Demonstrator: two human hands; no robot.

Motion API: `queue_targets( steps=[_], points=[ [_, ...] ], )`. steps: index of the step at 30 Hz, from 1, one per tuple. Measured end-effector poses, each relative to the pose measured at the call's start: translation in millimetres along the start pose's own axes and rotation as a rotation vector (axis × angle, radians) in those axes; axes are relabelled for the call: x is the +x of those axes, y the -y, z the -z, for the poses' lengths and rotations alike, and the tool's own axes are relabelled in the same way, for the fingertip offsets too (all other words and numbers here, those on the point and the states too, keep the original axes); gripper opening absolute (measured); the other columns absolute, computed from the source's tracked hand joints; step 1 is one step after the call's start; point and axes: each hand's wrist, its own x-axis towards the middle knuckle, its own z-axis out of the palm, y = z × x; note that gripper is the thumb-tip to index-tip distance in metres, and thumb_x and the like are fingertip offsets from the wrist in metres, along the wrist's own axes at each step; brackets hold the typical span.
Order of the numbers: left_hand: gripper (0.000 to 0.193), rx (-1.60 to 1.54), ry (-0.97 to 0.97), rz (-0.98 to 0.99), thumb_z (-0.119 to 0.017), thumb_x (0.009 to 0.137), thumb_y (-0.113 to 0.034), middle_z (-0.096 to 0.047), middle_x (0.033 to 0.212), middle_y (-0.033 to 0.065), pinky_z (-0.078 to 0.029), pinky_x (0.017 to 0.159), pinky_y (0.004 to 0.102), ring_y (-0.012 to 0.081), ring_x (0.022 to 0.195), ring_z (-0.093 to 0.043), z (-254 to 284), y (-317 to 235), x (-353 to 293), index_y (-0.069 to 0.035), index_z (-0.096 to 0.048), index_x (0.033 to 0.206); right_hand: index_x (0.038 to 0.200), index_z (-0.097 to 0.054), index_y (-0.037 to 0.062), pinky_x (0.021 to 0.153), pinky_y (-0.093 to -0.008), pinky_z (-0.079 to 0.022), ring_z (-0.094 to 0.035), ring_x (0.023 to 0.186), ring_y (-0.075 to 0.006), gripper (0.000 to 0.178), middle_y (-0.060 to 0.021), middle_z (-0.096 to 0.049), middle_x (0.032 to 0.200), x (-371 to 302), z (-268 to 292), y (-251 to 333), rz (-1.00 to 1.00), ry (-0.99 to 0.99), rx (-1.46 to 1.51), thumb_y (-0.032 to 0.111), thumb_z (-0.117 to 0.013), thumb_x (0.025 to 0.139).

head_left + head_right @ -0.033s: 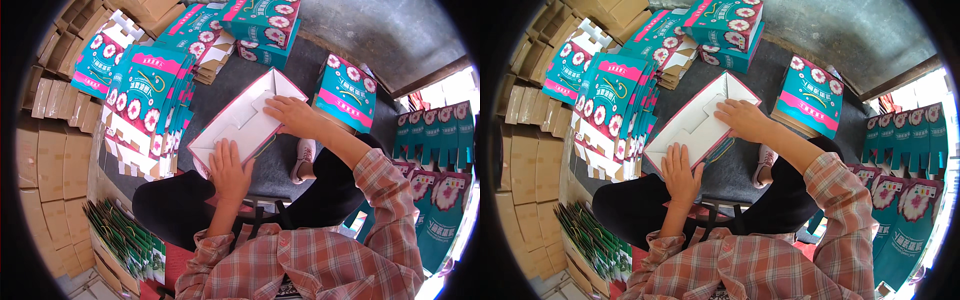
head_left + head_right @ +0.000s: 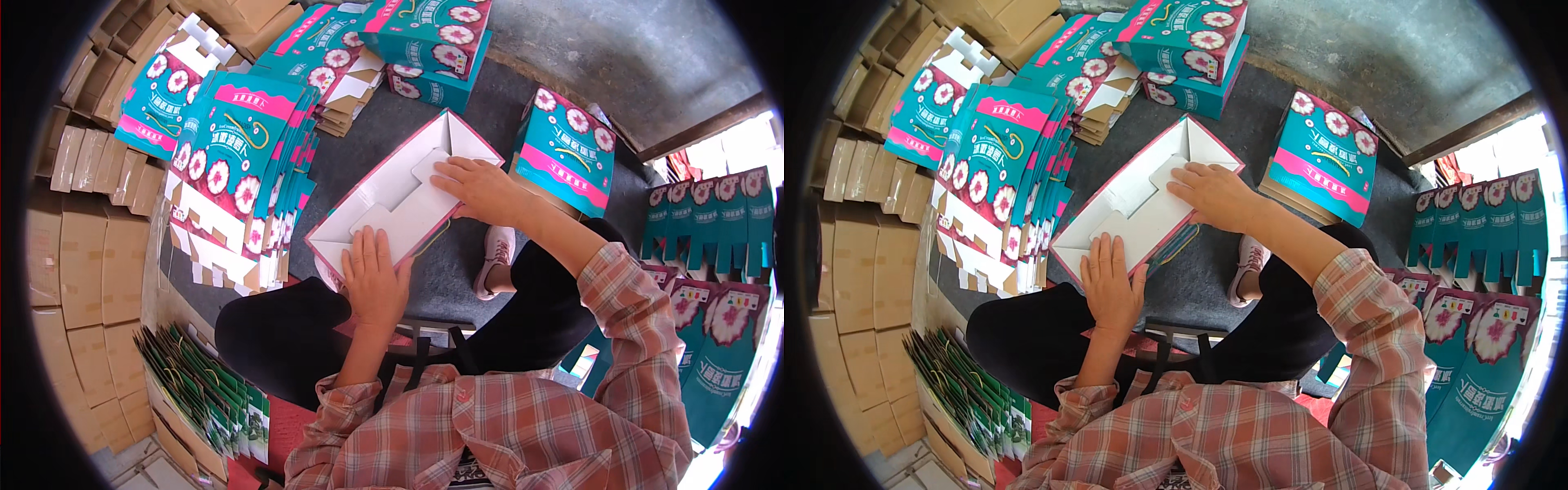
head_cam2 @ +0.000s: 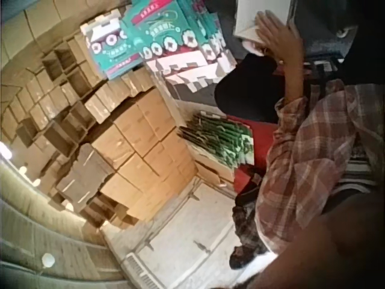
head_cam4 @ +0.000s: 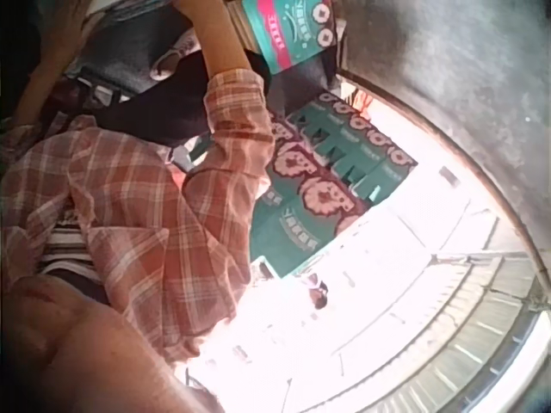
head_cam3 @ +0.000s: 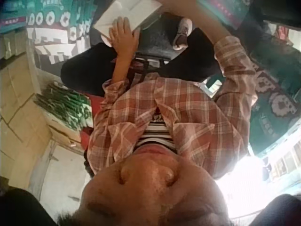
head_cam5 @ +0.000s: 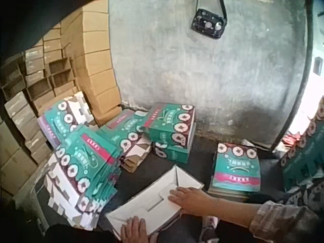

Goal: The person folds flat cardboard blanks into boxes by hand and stacks the assembled boxes on the floor.

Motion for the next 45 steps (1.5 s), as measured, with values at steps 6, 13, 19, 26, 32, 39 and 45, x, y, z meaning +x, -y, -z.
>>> queue_targets(
  steps=[6,13,19,26,32,39,45],
  points=[
    [0.056,0.004,0.090,-0.017,-0.057,0.089,-0.033,-0.045,0.135,0.0218,-0.028,0.106,0.0482,0.0366,0.125,-0.042,-11,-2,-2,0.005,-0.045,0.129,0.123,-0.053,0.0106,0.097,-0.0403,-0.042,-0.044,0.125,-0.0271,0.058,-0.0070,-0.050,0.131,1,-7,-11,-0.007,0.174,0.069,0.028,-0.074,0.073],
    [0.052,-0.070,0.081,0.018,-0.057,0.089,-0.030,-0.045,0.134,0.0225,-0.030,0.105,0.0479,0.0376,0.125,-0.042,-1,-1,0,0.005,-0.048,0.126,0.118,-0.056,0.0094,0.095,-0.0395,-0.044,-0.049,0.118,-0.0287,0.051,-0.0086,-0.054,0.124,4,-2,-11,0.060,0.143,0.090,0.030,-0.073,0.074],
    [0.056,-0.313,-0.371,0.119,-0.058,0.088,-0.026,-0.038,0.138,0.0238,-0.031,0.105,0.0471,0.0376,0.127,-0.039,13,22,-2,0.003,-0.042,0.133,0.109,-0.062,0.0058,0.092,-0.0418,-0.043,-0.054,0.109,-0.0351,0.040,-0.0145,-0.059,0.113,0,24,-19,-0.187,-0.059,0.351,0.037,-0.064,0.083],
    [0.065,-1.621,-0.153,1.144,-0.036,0.097,-0.053,-0.043,0.139,0.0134,-0.032,0.106,0.0398,0.0243,0.129,-0.040,1,70,16,-0.003,-0.038,0.138,0.121,-0.058,-0.0003,0.095,-0.0397,-0.041,-0.057,0.108,-0.0298,0.064,-0.0165,-0.062,0.113,-2,-8,-78,-0.867,-0.119,0.974,0.055,-0.041,0.094],
    [0.052,-2.028,0.019,1.009,-0.035,0.095,-0.046,-0.063,0.107,0.0138,-0.051,0.084,0.0454,0.0319,0.092,-0.063,-95,143,-23,-0.003,-0.056,0.117,0.117,-0.062,0.0045,0.084,-0.0396,-0.048,-0.062,0.095,-0.0221,0.085,-0.0130,-0.065,0.106,-19,-15,-109,-1.145,0.128,1.392,0.077,-0.032,0.084],
    [0.043,-1.885,0.145,0.856,-0.053,0.087,-0.032,-0.063,0.109,0.0130,-0.051,0.083,0.0343,0.0236,0.095,-0.063,-105,121,-48,-0.001,-0.052,0.118,0.114,-0.063,0.0068,0.087,-0.0364,-0.049,-0.064,0.097,-0.0217,0.061,-0.0106,-0.067,0.106,-37,-22,-85,-1.134,0.160,1.494,0.060,-0.048,0.089],
    [0.056,-1.779,-0.089,0.675,-0.054,0.089,-0.029,-0.048,0.132,0.0105,-0.031,0.106,0.0356,0.0229,0.124,-0.043,-3,77,4,0.001,-0.039,0.134,0.116,-0.060,0.0032,0.093,-0.0341,-0.043,-0.059,0.101,-0.0196,0.062,-0.0104,-0.064,0.114,-38,34,-96,-0.746,-0.110,1.630,0.057,-0.043,0.091]
  ],
)
